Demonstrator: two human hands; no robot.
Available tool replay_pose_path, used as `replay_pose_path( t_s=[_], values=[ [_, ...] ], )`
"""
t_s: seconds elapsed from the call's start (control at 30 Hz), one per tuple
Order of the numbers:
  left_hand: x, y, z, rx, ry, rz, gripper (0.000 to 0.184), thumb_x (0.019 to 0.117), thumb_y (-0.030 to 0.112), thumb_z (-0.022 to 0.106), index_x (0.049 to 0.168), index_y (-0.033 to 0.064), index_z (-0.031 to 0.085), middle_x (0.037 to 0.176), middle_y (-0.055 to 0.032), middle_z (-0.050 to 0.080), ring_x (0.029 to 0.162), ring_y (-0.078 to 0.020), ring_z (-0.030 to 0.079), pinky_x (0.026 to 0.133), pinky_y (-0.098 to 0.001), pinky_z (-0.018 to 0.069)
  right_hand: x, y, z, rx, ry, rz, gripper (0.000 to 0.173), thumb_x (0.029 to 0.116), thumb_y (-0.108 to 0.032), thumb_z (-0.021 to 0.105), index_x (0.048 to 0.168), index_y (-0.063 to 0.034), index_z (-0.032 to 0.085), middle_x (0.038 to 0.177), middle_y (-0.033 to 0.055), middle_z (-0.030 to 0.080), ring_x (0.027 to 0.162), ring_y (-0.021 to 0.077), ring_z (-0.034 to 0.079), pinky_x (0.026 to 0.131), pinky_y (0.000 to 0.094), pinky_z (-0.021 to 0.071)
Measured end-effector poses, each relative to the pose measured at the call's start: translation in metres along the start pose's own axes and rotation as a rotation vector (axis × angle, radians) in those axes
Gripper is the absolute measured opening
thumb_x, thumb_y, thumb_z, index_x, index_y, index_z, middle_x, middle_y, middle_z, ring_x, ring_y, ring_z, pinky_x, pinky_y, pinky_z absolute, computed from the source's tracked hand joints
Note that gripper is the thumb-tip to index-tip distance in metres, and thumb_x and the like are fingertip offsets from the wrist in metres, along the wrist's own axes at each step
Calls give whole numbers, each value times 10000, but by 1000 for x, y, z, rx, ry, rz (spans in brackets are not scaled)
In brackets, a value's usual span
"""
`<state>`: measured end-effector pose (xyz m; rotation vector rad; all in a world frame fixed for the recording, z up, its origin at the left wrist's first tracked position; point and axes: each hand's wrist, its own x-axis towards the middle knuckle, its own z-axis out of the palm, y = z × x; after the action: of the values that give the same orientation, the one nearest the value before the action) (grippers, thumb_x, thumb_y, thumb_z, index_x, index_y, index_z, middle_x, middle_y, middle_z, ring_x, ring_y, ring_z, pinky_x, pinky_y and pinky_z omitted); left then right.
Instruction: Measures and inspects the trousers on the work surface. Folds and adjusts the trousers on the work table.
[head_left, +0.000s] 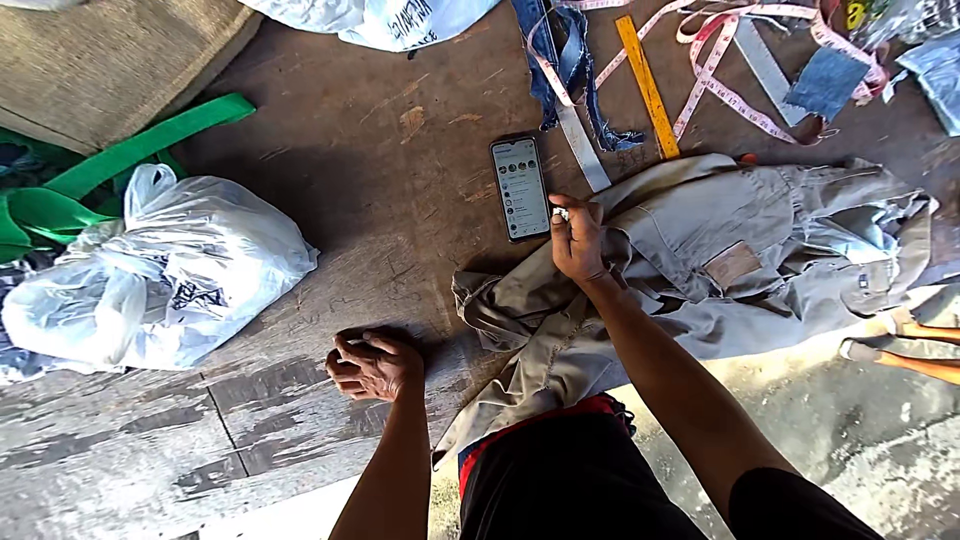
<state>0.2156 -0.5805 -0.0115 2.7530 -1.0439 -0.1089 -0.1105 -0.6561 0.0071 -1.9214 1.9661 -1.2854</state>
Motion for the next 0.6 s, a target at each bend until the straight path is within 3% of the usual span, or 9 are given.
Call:
replay_pose_path(
  t_s=[0.13,0.2,0.3,0.4,0.5,0.6],
  values=[
    [0,0,0,-9,3,-4,552,1061,404,352,1529,138,472,1557,-222,416,1461,-434,363,1132,-605,327,19,-15,15,-33,-128,-117,245,1014,-187,482,976,-44,678,1226,119,725,1066,218,688,974,433,464],
    [0,0,0,-9,-9,-9,556,1058,406,347,1533,143,464,1566,-224,402,1463,-438,356,1129,-609,328,24,-17,20,-74,-162,-122,248,1017,-196,481,957,-52,674,1225,108,729,1059,215,692,962,417,464],
    [0,0,0,-8,-10,-14,551,1059,400,347,1536,150,462,1565,-219,405,1463,-433,357,1132,-605,326,24,-16,22,-125,-210,-71,263,1028,-215,482,1019,-55,691,1243,85,720,1044,223,674,944,411,470],
    [1,2,0,-2,-5,-10,549,1062,400,346,1533,144,468,1555,-222,418,1454,-437,370,1127,-605,332,24,-18,13,-69,-98,-35,244,1029,-184,479,1071,-31,665,1273,125,706,1041,246,678,941,439,458],
    [0,1,0,5,1,-6,551,1060,403,349,1530,144,475,1550,-218,425,1448,-433,379,1121,-601,338,22,-16,-6,-10,3,50,286,1048,-189,468,1195,-26,652,1237,135,703,1072,267,644,950,429,486],
    [1,1,1,2,2,-5,549,1062,405,351,1528,143,473,1553,-222,420,1452,-435,373,1125,-602,332,14,-14,-26,41,31,99,248,1061,-169,449,1133,-9,625,1177,156,698,1052,260,625,909,390,500]
  ],
)
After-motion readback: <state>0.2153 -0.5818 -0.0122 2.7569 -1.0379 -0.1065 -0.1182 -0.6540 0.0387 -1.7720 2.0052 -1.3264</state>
